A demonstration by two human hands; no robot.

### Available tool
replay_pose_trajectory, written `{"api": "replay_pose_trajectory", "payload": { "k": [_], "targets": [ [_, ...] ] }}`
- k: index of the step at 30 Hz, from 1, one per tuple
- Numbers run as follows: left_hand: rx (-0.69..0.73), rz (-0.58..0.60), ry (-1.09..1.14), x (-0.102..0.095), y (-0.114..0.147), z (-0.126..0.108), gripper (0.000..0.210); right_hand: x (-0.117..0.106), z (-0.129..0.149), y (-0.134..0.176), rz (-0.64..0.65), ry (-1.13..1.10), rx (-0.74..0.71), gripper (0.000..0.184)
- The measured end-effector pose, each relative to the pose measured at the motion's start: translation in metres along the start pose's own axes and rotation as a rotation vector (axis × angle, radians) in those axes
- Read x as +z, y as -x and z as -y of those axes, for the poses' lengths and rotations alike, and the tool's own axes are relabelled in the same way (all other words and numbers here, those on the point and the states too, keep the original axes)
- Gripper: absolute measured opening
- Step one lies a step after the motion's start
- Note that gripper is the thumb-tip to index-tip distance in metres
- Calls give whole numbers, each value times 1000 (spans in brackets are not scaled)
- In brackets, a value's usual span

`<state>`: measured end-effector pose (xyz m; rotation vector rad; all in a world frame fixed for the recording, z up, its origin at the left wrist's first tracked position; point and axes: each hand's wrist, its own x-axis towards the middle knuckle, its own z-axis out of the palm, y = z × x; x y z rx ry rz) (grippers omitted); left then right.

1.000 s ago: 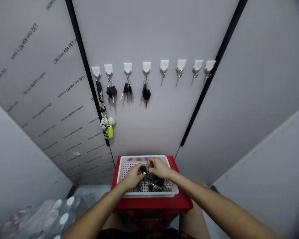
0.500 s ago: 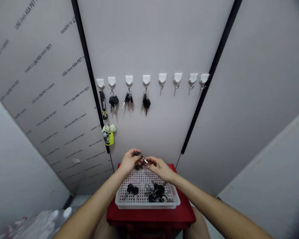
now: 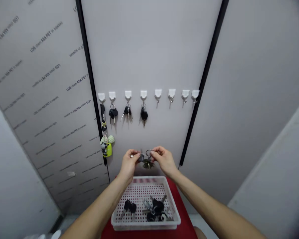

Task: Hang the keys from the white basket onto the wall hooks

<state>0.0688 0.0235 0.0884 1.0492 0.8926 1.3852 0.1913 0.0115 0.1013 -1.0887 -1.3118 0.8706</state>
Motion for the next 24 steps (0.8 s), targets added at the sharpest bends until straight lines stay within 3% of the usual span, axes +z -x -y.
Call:
{"api": "replay_pose_trajectory", "payload": {
  "k": [3, 7, 10, 13, 17, 21, 24],
  "targets": [
    [155, 13, -174, 13, -5, -21, 22, -13, 33, -17, -20, 17, -75, 14],
    [399, 223, -273, 47, -15, -59, 32, -22, 77, -40, -82, -36, -205, 14],
    [478, 305, -291, 72, -34, -83, 29, -22, 103, -58, -142, -100, -284, 12],
    [481, 255, -344, 86, -55, -97, 24, -19, 120, -76, -194, -145, -313, 9],
    [441, 188, -477, 89, -70, -105, 21, -16, 127, -98, -299, -136, -280, 7],
    [388, 182, -567, 85, -66, -100, 25, -16, 119, -109, -323, -91, -200, 6],
    [327, 179, -524, 74, -57, -87, 33, -23, 109, -108, -331, -49, -234, 4]
  ]
}}
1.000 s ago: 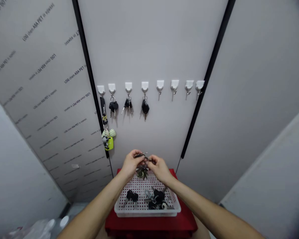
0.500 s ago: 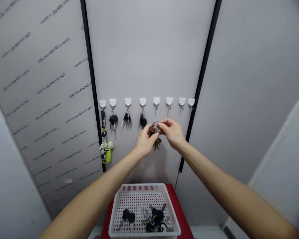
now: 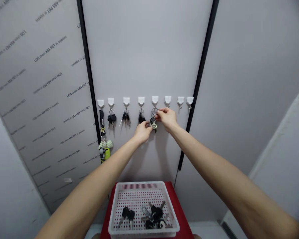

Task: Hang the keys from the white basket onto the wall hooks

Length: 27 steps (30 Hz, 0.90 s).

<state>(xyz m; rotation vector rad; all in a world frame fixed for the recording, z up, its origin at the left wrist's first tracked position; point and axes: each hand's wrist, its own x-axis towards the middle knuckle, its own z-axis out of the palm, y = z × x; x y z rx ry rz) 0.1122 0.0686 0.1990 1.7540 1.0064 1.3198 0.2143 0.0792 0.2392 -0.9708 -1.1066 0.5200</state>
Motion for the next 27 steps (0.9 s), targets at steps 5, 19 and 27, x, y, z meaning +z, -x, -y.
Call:
{"api": "replay_pose_trajectory", "payload": {
  "k": [5, 19, 27],
  "targets": [
    [-149, 92, 137, -10, 47, 60, 35, -35, -28, 35, -22, 292, -285, 21],
    [-132, 608, -458, 20, 170, 159, 28, -78, -141, 196, 1275, 1225, -167, 24],
    [-85, 659, -596, 18, 171, 157, 25, -81, -149, 205, 1241, 1024, -167, 16]
  ]
}}
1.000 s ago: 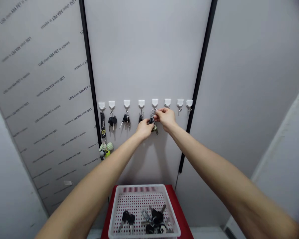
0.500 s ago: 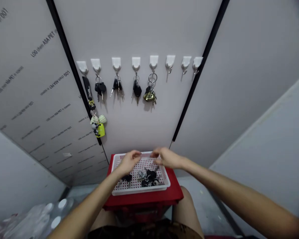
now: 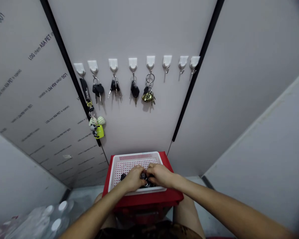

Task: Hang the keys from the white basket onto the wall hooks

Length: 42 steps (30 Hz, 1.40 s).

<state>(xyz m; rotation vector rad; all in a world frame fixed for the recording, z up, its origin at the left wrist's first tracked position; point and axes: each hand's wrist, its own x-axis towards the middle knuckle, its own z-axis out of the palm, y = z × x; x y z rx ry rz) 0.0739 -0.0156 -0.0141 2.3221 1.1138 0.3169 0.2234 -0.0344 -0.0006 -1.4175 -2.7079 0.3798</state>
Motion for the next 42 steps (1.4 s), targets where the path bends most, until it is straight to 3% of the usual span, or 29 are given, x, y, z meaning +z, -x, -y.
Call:
{"api": "replay_pose_trajectory", "payload": {
  "k": [9, 13, 18, 21, 26, 29, 32, 36, 38, 42],
  "targets": [
    [-53, 194, -41, -9, 8, 11, 20, -8, -5, -8, -122, -186, 1, 12],
    [30, 198, -40, -32, 6, 8, 23, -11, -6, -5, -120, -279, 30, 12],
    [112, 54, -57, -77, -7, -18, 28, -27, 7, -6, -260, -455, 4, 19],
    [174, -15, -88, -97, -14, -36, 30, -41, 14, -11, -419, -453, 21, 15],
    [244, -224, -166, -117, -19, -55, 26, -58, 18, -18, -656, -553, 79, 16],
    [253, -336, -82, -123, -24, -63, 23, -70, 16, -20, -751, -659, 82, 17],
    [235, -427, 178, -128, -34, -72, 18, -93, 12, -21, -809, -795, 95, 21],
    [279, -448, 546, -132, -57, -87, 23, -144, 5, -26, -982, -914, 77, 20],
    [306, -470, 611, -135, -69, -97, 26, -172, 2, -29, -1067, -967, 47, 18],
    [371, -622, 561, -150, -89, -119, 32, -220, -3, -38, -1165, -1075, 4, 15]
  ]
}}
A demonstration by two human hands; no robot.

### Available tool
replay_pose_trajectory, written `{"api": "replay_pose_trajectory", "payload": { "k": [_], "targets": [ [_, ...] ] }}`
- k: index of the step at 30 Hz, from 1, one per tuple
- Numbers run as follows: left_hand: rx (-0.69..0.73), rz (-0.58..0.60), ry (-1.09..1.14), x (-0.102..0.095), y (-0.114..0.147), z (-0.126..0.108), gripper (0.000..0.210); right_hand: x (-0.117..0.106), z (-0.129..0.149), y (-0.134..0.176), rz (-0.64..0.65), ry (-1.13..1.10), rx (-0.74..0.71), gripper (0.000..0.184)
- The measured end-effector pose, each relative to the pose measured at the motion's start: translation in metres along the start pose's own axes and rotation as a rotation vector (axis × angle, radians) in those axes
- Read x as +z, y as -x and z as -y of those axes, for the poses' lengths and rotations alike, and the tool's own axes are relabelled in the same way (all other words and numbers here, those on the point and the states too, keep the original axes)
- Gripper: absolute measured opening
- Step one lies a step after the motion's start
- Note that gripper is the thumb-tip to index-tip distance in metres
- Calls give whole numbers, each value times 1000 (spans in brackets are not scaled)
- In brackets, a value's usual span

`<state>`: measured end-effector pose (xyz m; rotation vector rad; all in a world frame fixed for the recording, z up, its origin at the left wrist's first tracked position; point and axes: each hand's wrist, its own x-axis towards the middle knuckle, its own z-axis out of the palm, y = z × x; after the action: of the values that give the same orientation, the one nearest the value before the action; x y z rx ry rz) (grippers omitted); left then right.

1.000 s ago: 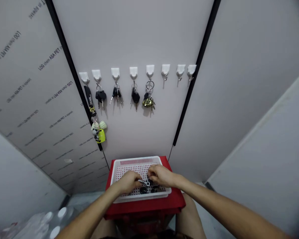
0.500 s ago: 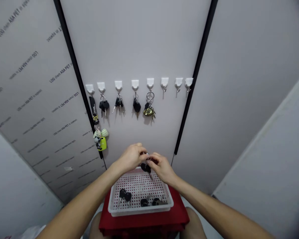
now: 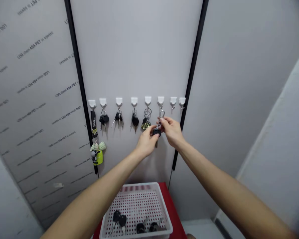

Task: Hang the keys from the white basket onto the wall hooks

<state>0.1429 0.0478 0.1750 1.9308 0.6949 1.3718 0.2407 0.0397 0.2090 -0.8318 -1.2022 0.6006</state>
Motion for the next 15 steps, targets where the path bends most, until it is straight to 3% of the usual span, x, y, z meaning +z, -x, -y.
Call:
{"api": "replay_pose_trajectory", "payload": {
  "k": [3, 8, 12, 15],
  "targets": [
    [71, -28, -114, 1, -17, -11, 33, 3, 11, -20, -46, -75, 58, 13],
    [48, 9, -290, -3, -23, -19, 36, 7, 8, -33, -45, -74, 215, 10],
    [19, 41, -296, -5, -6, -7, 41, 1, -7, -28, -64, 70, 130, 17],
    [-84, 80, -303, -10, 22, 14, 42, -12, -19, -10, -154, 304, -59, 25]
  ]
}}
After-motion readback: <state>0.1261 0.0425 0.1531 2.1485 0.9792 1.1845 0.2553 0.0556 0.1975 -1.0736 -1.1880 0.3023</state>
